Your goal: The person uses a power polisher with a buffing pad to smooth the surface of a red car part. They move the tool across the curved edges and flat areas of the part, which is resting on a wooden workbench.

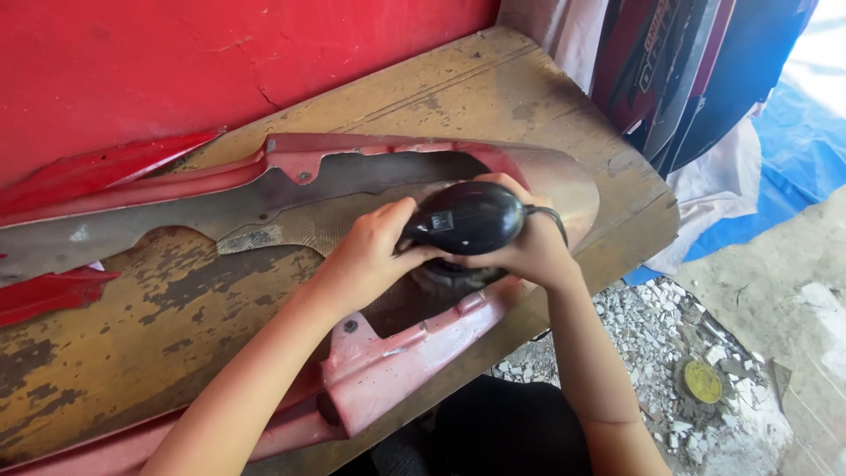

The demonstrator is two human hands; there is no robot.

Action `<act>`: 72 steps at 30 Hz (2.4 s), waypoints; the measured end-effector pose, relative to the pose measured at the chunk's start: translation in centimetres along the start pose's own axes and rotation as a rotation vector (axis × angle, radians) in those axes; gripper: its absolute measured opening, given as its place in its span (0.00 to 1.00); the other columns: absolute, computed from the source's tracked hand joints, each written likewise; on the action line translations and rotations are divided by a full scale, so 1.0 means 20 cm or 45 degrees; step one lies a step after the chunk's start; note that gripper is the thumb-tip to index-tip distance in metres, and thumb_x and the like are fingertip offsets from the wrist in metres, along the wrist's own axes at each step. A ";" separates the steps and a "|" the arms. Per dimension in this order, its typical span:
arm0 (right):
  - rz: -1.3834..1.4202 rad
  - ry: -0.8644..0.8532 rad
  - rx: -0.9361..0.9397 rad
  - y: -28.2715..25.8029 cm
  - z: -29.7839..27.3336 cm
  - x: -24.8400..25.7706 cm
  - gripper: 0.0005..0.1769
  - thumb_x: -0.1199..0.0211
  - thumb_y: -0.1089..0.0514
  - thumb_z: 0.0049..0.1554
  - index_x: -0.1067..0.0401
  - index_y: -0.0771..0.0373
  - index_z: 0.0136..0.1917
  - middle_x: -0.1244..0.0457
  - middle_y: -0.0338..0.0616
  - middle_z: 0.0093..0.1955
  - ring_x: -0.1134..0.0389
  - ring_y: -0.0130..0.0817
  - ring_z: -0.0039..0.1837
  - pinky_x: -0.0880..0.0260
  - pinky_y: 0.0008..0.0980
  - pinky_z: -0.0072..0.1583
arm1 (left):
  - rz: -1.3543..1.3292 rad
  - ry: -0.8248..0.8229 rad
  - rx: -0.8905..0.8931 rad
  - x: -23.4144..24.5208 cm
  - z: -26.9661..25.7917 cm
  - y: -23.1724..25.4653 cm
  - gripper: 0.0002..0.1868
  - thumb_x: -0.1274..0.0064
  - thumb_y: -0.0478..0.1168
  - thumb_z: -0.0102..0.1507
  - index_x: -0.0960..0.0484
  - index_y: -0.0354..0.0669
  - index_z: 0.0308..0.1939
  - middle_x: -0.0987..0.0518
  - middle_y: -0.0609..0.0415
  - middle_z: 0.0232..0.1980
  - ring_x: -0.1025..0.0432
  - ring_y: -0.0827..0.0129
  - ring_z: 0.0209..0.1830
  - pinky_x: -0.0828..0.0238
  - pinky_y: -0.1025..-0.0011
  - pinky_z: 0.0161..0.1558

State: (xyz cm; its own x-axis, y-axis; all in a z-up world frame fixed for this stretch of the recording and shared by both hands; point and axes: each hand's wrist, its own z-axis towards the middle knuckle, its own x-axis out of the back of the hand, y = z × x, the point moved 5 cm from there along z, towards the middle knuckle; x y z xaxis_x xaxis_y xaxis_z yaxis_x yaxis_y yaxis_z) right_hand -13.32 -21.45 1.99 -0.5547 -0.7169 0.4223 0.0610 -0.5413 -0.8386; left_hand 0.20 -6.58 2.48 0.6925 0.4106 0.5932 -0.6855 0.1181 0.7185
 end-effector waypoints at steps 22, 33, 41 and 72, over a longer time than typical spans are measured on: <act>0.271 0.072 0.373 0.04 0.58 -0.08 0.44 0.14 0.51 0.41 0.32 0.63 0.65 0.30 0.43 0.61 0.27 0.32 0.63 0.24 0.34 0.68 | 0.426 0.085 0.138 0.46 0.34 -0.02 0.21 0.32 0.41 0.61 0.30 0.35 0.42 0.22 0.47 0.35 0.25 0.61 0.34 0.29 0.61 0.38; 0.338 -0.073 0.240 0.23 0.68 -0.11 0.44 0.15 0.56 0.45 0.35 0.64 0.68 0.30 0.44 0.61 0.29 0.32 0.64 0.27 0.34 0.68 | 0.415 0.108 0.229 0.39 0.47 -0.27 0.23 0.32 0.42 0.61 0.26 0.35 0.52 0.23 0.44 0.37 0.26 0.61 0.37 0.30 0.62 0.41; -0.116 -0.038 0.289 0.06 0.60 0.18 0.40 0.16 0.53 0.44 0.32 0.65 0.64 0.29 0.43 0.57 0.26 0.31 0.60 0.27 0.34 0.65 | 0.062 0.154 -0.185 0.24 0.58 -0.23 0.29 0.31 0.39 0.59 0.27 0.33 0.59 0.19 0.45 0.49 0.24 0.63 0.45 0.27 0.66 0.49; 0.111 0.046 0.303 0.35 0.51 0.45 0.35 0.17 0.55 0.45 0.28 0.68 0.61 0.29 0.43 0.56 0.27 0.29 0.57 0.25 0.31 0.64 | 0.163 0.109 -0.195 -0.06 0.83 -0.19 0.24 0.28 0.40 0.60 0.32 0.36 0.39 0.27 0.51 0.29 0.32 0.66 0.28 0.33 0.66 0.32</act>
State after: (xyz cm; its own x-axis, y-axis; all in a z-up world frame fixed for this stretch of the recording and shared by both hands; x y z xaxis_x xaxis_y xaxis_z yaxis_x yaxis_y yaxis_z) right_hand -9.43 -36.30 3.42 -0.5678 -0.7515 0.3360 0.3012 -0.5695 -0.7649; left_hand 5.70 -22.45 5.06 0.5806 0.5058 0.6380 -0.7971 0.1932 0.5722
